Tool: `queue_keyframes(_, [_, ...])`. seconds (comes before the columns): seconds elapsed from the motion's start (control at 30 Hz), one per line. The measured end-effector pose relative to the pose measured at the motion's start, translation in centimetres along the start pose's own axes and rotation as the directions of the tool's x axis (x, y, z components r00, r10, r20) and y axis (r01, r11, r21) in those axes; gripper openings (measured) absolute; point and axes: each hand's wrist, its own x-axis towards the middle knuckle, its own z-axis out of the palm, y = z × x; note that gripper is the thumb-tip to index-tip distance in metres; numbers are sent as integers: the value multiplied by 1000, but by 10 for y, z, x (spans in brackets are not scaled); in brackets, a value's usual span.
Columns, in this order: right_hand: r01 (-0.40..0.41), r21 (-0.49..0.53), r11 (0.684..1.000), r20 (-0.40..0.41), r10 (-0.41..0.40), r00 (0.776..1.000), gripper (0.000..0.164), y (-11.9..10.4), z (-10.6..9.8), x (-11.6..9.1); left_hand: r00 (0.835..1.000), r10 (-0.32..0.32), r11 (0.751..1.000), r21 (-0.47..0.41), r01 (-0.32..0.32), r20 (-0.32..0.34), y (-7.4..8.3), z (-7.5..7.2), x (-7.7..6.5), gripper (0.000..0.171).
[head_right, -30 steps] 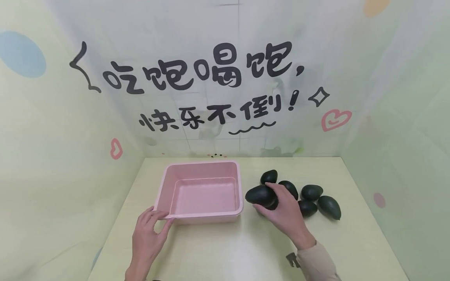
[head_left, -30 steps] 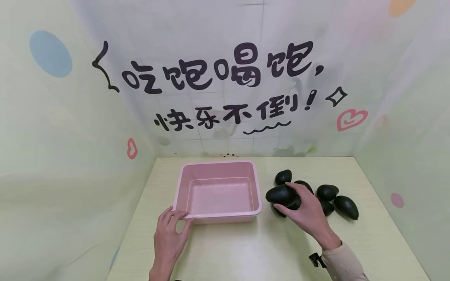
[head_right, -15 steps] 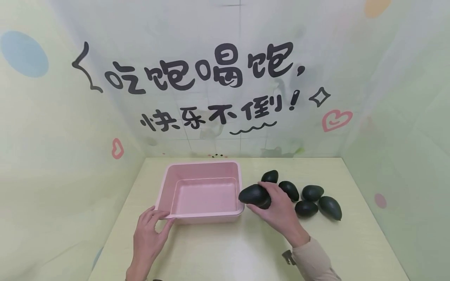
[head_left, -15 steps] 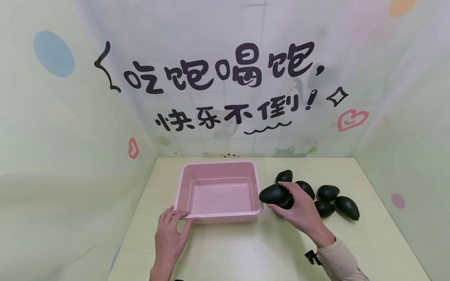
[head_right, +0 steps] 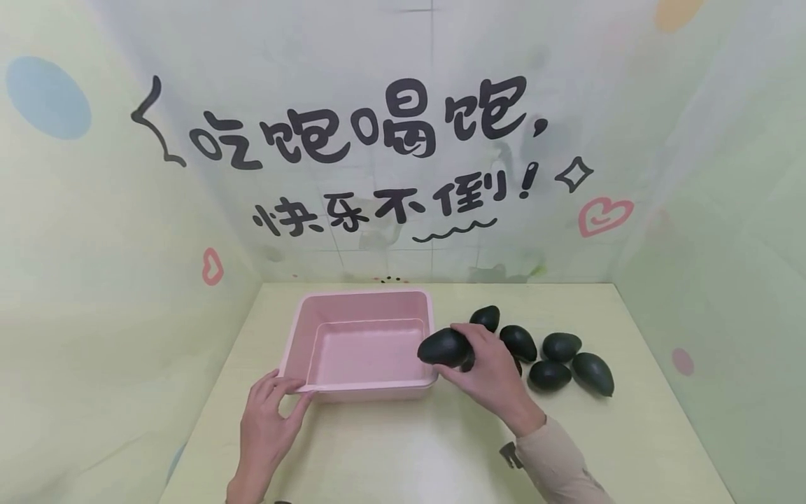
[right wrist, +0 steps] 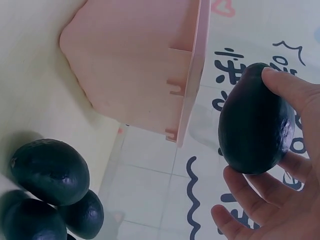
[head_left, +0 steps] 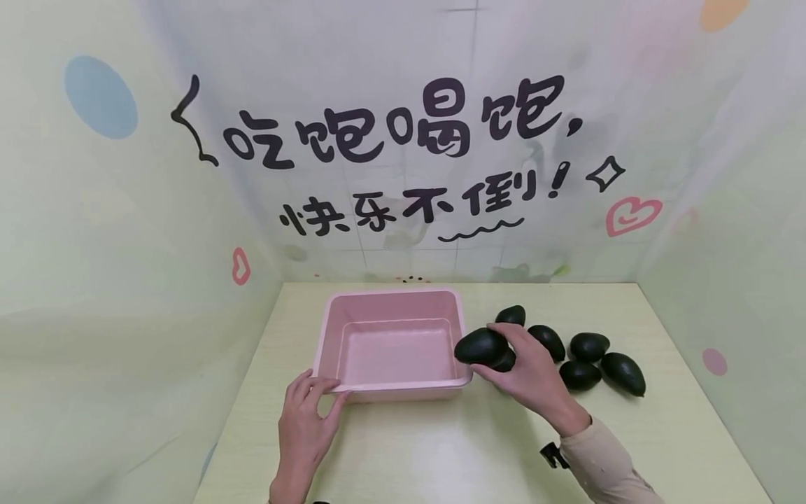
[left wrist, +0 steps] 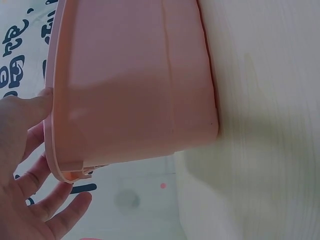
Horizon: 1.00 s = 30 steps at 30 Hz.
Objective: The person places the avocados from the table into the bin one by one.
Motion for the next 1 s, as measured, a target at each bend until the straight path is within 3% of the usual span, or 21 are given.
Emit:
queue_keyframes(0.23, [-22,-1,1000,61,22,998,71,-2,3,8,1000,8,1000,1,-8,4,-1,0,-2,33])
queue_keyframes(1.0, [13,34,999,143,-18,990,69,-10,19,24,1000,10,1000,11,-10,-5,-1,0,-4,33])
